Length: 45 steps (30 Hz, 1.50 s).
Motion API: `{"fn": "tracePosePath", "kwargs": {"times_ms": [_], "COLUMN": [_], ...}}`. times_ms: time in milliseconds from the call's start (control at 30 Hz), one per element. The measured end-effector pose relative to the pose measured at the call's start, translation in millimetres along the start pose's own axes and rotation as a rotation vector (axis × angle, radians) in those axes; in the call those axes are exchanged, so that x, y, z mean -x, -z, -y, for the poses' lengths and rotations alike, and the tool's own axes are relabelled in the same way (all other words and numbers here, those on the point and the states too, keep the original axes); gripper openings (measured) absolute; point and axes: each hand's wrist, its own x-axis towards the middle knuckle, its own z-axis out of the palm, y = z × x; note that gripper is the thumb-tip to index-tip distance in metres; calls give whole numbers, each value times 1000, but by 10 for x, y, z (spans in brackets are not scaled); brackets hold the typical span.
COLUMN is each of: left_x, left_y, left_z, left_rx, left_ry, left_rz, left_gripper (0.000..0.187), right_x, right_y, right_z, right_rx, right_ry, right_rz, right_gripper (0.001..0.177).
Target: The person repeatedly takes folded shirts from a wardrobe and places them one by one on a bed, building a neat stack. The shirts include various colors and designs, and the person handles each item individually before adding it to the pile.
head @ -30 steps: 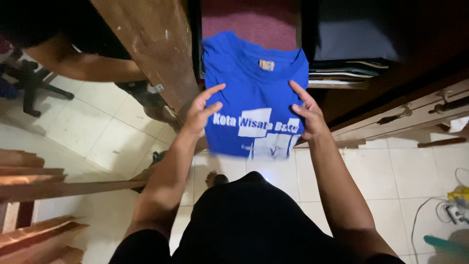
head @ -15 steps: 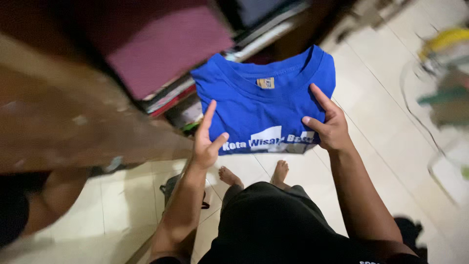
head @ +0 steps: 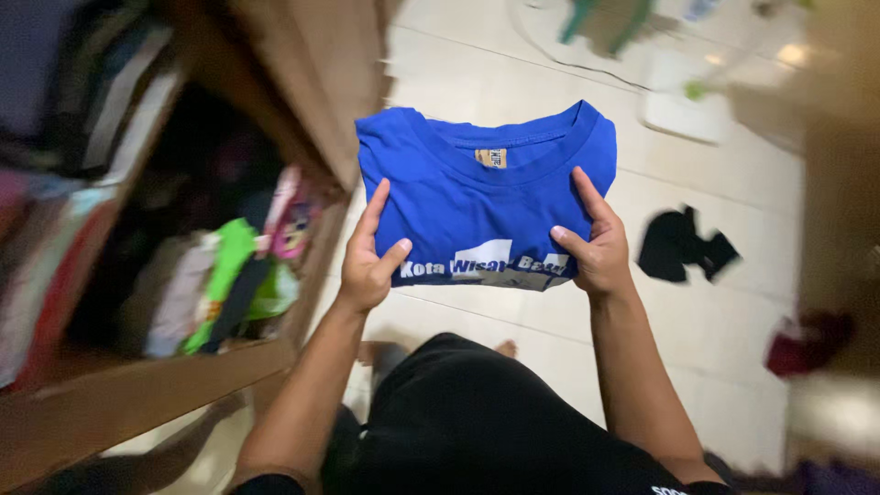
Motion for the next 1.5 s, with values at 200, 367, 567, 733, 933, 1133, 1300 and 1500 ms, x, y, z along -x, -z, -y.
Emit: {"fn": "tracePosePath", "kwargs": {"times_ms": [200,367,567,733,933,1133,1300,1500], "left_x": [-175,-293,-570,-835,-1071,-1395,-1382,-1095], "left_y": [-1814,-3203,-4538,-5608,-6946,-8267,-9260,-10579], "left_z": [303,443,615,946,1357,1512,1604,1831], "left_rx": [129,267,252,295,409,351,366,325], "left_ry": [70,162,274,299,380,420,490,436], "left_rz": [287,487,747,942,1135,1378,1546,1621], "left_gripper": [79,79,79,78,76,72,71,71], "right_x": [1041,1816,2461,2756,2905,2913,3124,3661], "right_y": [1583,2540,3299,3860,4538,5220,5706,6774], "right_z": [429,805,1028,1073,1264,1409,1439,1426], "right_rx": [-59,-44,-74,16,5,17,56,13], "right_ry": [53,117,179,204,180,116,124,149], "right_rz": [-286,-506,-772,-981,-1234,-1520,-1704,-1745], "right_gripper": [82,82,80,78,77,73,72,76]}}
